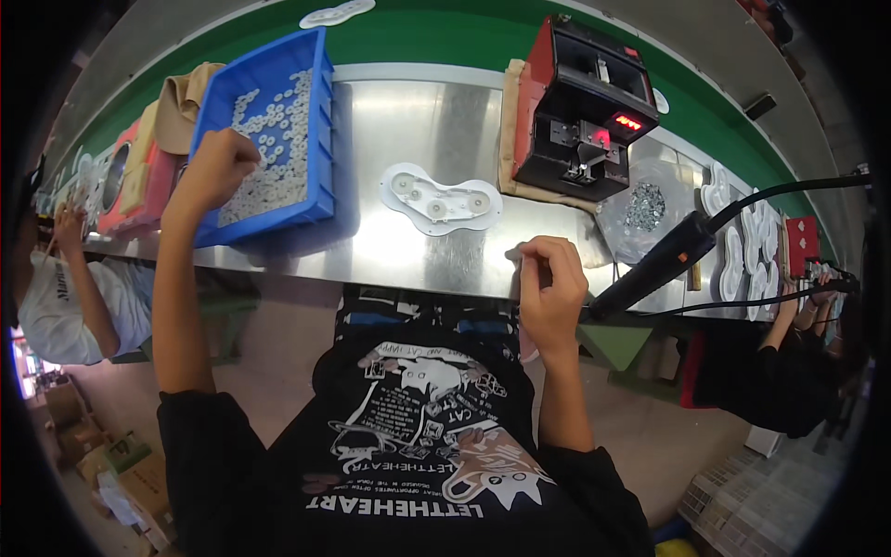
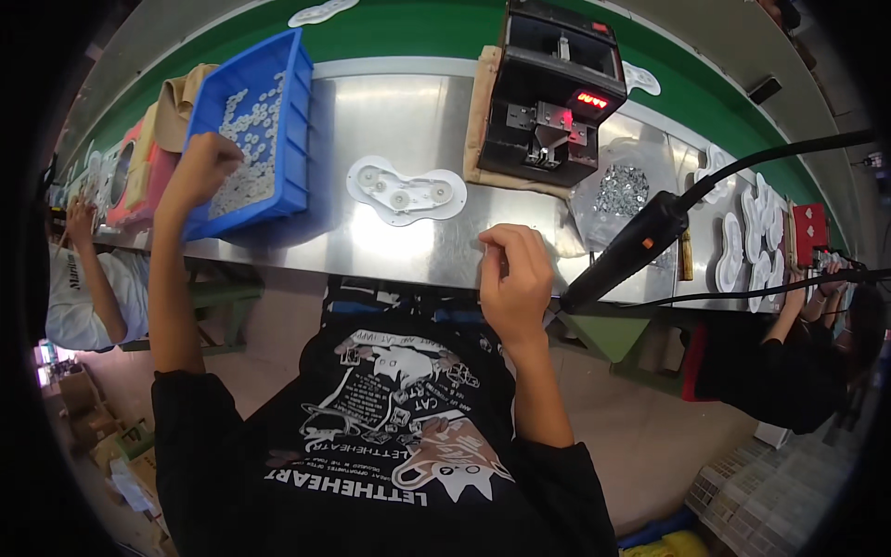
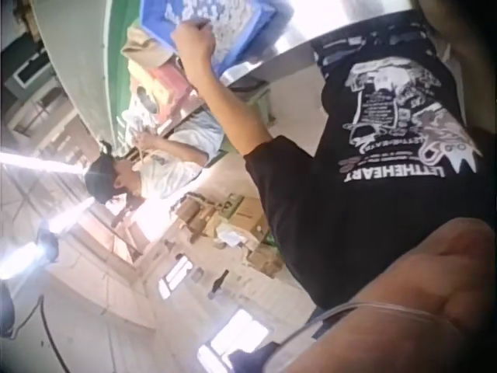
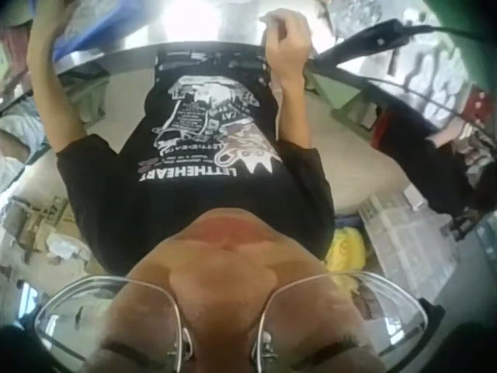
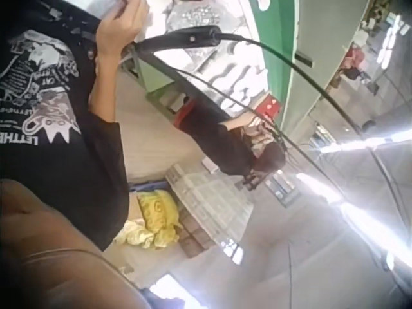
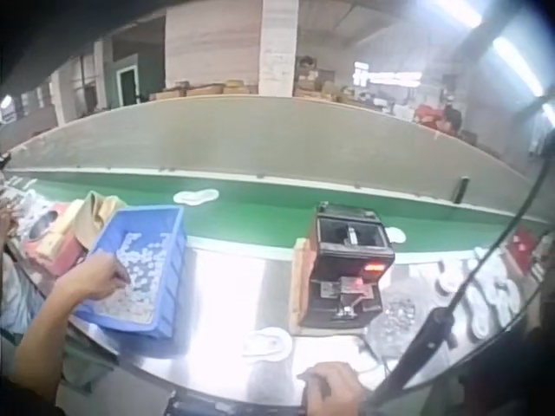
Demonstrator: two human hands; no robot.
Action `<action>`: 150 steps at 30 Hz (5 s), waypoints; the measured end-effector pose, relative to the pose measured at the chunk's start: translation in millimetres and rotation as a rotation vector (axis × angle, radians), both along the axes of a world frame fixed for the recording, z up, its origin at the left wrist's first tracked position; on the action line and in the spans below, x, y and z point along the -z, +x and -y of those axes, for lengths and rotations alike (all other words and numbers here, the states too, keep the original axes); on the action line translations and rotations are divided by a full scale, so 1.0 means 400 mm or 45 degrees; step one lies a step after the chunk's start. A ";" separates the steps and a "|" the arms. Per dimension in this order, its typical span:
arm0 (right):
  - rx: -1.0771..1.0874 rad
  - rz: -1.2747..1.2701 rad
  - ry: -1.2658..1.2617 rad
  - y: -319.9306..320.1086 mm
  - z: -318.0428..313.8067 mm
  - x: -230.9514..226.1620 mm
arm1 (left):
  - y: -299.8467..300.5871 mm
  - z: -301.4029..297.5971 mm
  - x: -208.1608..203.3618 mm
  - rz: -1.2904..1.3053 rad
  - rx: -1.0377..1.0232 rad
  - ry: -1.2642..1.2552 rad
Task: Assembling electronic components by placing metal washers onto a plastic part and securing them with an electric screwdriver.
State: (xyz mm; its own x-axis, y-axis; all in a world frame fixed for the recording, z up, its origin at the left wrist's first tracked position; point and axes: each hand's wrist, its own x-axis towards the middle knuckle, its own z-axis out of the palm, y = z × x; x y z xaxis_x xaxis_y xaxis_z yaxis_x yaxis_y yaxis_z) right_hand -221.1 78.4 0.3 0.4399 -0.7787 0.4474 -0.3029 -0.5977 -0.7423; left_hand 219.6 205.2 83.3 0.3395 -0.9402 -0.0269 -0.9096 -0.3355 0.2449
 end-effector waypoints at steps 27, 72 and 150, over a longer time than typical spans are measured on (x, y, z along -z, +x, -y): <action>-0.223 -0.205 -0.160 0.163 0.095 -0.021 | -0.530 0.136 0.143 -0.662 0.168 -0.894; -0.057 -0.503 -0.053 0.201 0.081 -0.035 | -0.487 0.223 0.179 -0.665 0.205 -0.617; -1.168 1.433 -0.055 0.338 0.238 -0.147 | -0.509 0.212 0.209 -0.185 0.423 -0.690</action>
State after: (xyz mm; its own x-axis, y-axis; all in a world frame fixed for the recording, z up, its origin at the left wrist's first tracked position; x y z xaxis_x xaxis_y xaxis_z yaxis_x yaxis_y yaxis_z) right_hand -86.0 -17.0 59.2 0.1732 -0.3991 0.9004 0.9101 -0.2847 -0.3012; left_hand 16.0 120.4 -0.5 0.0572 -0.8877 0.4568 -0.8885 0.1634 0.4288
